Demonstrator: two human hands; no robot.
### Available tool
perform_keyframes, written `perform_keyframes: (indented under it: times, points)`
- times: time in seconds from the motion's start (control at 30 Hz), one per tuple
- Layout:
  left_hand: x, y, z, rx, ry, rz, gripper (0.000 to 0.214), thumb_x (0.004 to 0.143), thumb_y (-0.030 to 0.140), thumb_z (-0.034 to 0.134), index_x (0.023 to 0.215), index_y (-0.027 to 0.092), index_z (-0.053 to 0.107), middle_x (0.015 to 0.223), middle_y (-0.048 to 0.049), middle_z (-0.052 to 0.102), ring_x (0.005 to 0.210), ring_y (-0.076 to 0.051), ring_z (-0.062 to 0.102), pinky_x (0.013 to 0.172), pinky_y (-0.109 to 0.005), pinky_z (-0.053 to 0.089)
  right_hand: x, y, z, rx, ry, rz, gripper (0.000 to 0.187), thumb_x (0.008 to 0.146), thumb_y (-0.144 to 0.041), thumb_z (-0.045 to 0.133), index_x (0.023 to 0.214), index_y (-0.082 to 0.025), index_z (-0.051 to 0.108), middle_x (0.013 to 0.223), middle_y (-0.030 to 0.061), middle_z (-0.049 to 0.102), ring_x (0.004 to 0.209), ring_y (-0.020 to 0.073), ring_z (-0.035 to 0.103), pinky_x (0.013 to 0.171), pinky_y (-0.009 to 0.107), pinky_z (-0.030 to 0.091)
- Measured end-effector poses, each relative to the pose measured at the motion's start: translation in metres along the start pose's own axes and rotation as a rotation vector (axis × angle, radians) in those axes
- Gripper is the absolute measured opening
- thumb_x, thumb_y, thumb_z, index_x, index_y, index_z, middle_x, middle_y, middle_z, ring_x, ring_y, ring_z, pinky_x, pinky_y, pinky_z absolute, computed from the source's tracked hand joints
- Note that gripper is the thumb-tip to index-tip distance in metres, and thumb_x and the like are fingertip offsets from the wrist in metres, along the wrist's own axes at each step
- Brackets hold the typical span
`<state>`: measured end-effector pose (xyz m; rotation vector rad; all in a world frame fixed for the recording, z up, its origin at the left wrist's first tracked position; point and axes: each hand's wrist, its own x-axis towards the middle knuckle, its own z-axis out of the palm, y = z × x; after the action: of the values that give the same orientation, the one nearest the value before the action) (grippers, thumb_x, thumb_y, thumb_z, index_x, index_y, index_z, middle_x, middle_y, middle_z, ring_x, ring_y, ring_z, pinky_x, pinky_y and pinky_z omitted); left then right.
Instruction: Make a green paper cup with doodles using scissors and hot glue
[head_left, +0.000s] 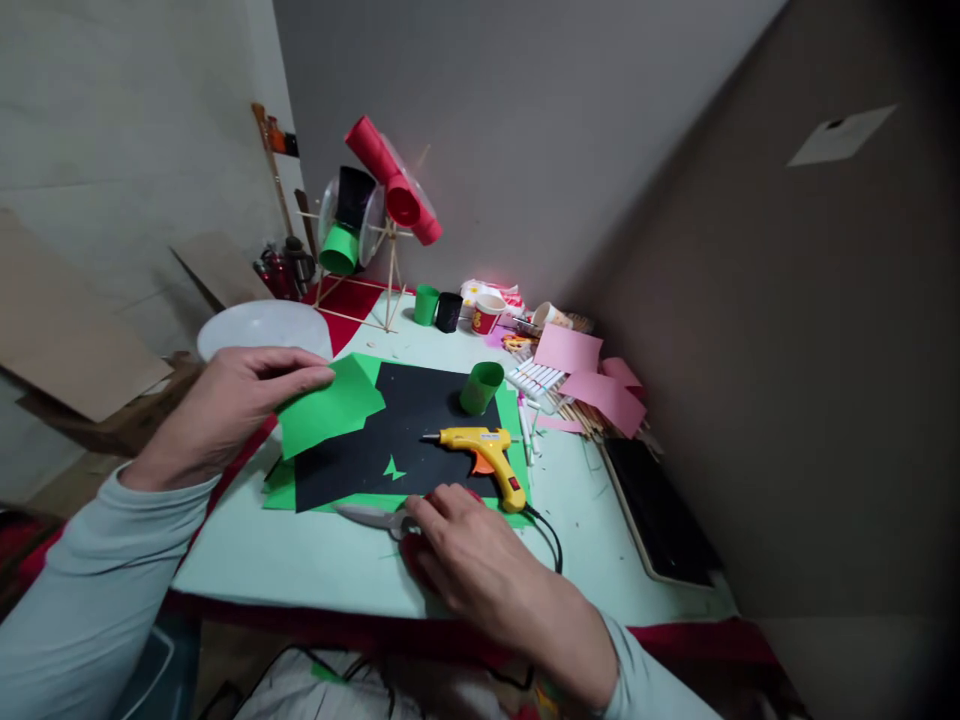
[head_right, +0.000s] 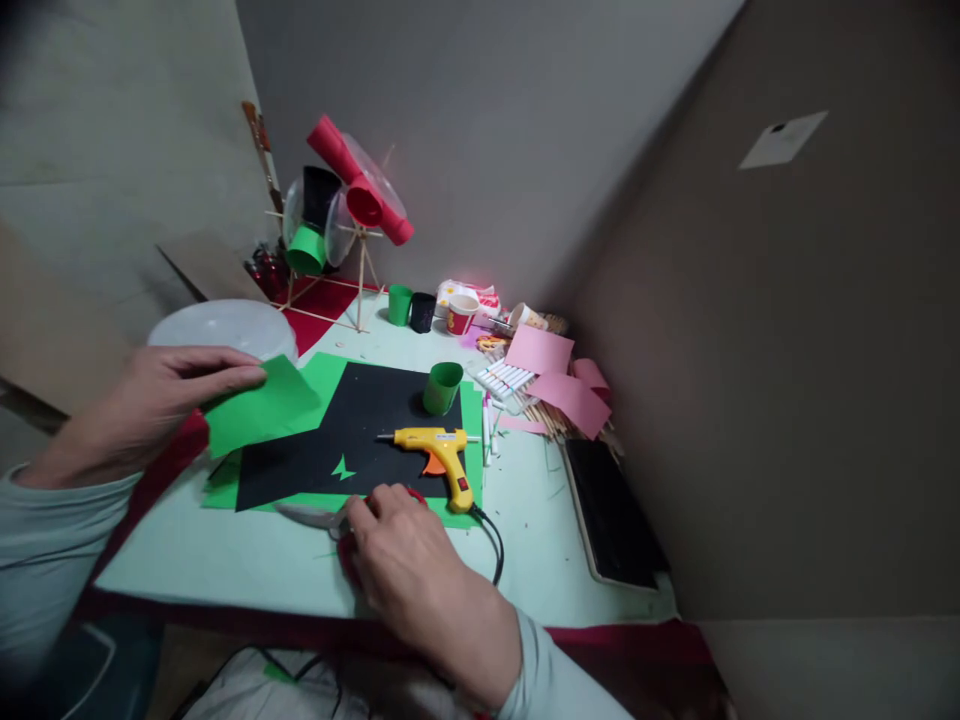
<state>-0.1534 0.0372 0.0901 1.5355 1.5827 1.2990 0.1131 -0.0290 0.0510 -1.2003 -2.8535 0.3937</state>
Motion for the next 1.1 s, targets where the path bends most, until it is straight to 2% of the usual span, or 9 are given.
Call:
perform_keyframes:
  times: [0.13,0.3,0.5,0.63,0.73,0.8,0.87,0.97,1.1]
  points:
    - [0.019,0.013,0.029,0.073,-0.130,0.082,0.026,0.074,0.049,0.074,0.075,0.024,0.077,0.080,-0.0024,0.072,0.082,-0.024,0.060,0.073,-0.033,0.046,0.000,0.002,-0.005,-0.008,-0.006,-0.040,0.022,0.099,-0.017,0.054,0.118,-0.013,0.062,0.105,0.0130,0.067,0.091,0.0260,0.061,0.076,0.037,0.048]
    - [0.044,0.028,0.054,0.042,-0.294,0.188,0.023,0.082,0.043,0.070,0.081,0.021,0.067,0.081,0.0001,0.061,0.076,-0.017,0.052,0.066,-0.027,0.041,-0.012,0.021,-0.024,0.197,0.022,0.000,0.024,0.100,-0.020,0.055,0.124,-0.018,0.060,0.108,0.0080,0.066,0.092,0.0209,0.063,0.076,0.031,0.050]
    - [0.079,0.037,0.089,-0.169,-0.383,0.135,0.024,0.072,0.032,0.078,0.088,0.018,0.065,0.063,0.0056,0.045,0.059,-0.012,0.040,0.056,-0.027,0.027,-0.007,0.032,-0.016,0.148,0.024,-0.119,0.011,0.102,-0.023,0.053,0.104,-0.017,0.062,0.105,0.0076,0.068,0.095,0.0211,0.061,0.079,0.031,0.047]
    - [0.096,0.034,0.116,-0.202,-0.468,0.103,0.027,0.071,0.030,0.080,0.093,0.017,0.070,0.060,0.0058,0.045,0.056,-0.012,0.038,0.054,-0.028,0.023,-0.005,0.033,-0.010,0.134,0.062,-0.132,0.010,0.102,-0.024,0.053,0.103,-0.018,0.061,0.103,0.0065,0.068,0.091,0.0205,0.060,0.079,0.031,0.047]
    - [0.104,0.031,0.136,-0.221,-0.509,0.074,0.030,0.072,0.031,0.080,0.097,0.017,0.071,0.058,0.0067,0.044,0.052,-0.011,0.035,0.053,-0.028,0.021,-0.009,0.042,-0.018,0.188,0.092,-0.113,0.011,0.102,-0.025,0.054,0.104,-0.019,0.063,0.104,0.0061,0.069,0.090,0.0204,0.061,0.079,0.031,0.049]
    - [0.107,0.031,0.147,-0.239,-0.523,0.054,0.031,0.071,0.031,0.080,0.097,0.017,0.071,0.058,0.0071,0.043,0.052,-0.011,0.034,0.052,-0.028,0.021,-0.013,0.057,-0.028,0.230,0.214,-0.058,0.014,0.102,-0.023,0.053,0.110,-0.019,0.064,0.105,0.0069,0.070,0.090,0.0213,0.063,0.078,0.032,0.050]
    - [0.108,0.031,0.157,-0.258,-0.528,0.038,0.031,0.070,0.030,0.080,0.097,0.017,0.070,0.059,0.0068,0.045,0.054,-0.011,0.036,0.053,-0.027,0.023,-0.013,0.076,-0.037,0.253,0.438,0.022,0.022,0.102,-0.018,0.051,0.120,-0.017,0.064,0.107,0.0091,0.071,0.092,0.0222,0.066,0.077,0.032,0.052]
    - [0.109,0.032,0.167,-0.292,-0.520,0.026,0.034,0.069,0.031,0.080,0.098,0.016,0.069,0.062,0.0055,0.049,0.059,-0.012,0.042,0.056,-0.027,0.029,-0.007,0.109,-0.048,0.168,0.658,0.133,0.024,0.099,-0.013,0.053,0.120,-0.016,0.065,0.109,0.0124,0.072,0.090,0.0235,0.069,0.077,0.035,0.053]
    - [0.108,0.030,0.176,-0.317,-0.501,0.014,0.035,0.069,0.033,0.081,0.098,0.016,0.069,0.066,0.0040,0.052,0.064,-0.014,0.046,0.061,-0.028,0.032,0.010,0.138,-0.049,0.157,0.706,0.234,0.027,0.096,-0.012,0.055,0.121,-0.016,0.065,0.114,0.0152,0.072,0.085,0.0241,0.071,0.076,0.038,0.054]
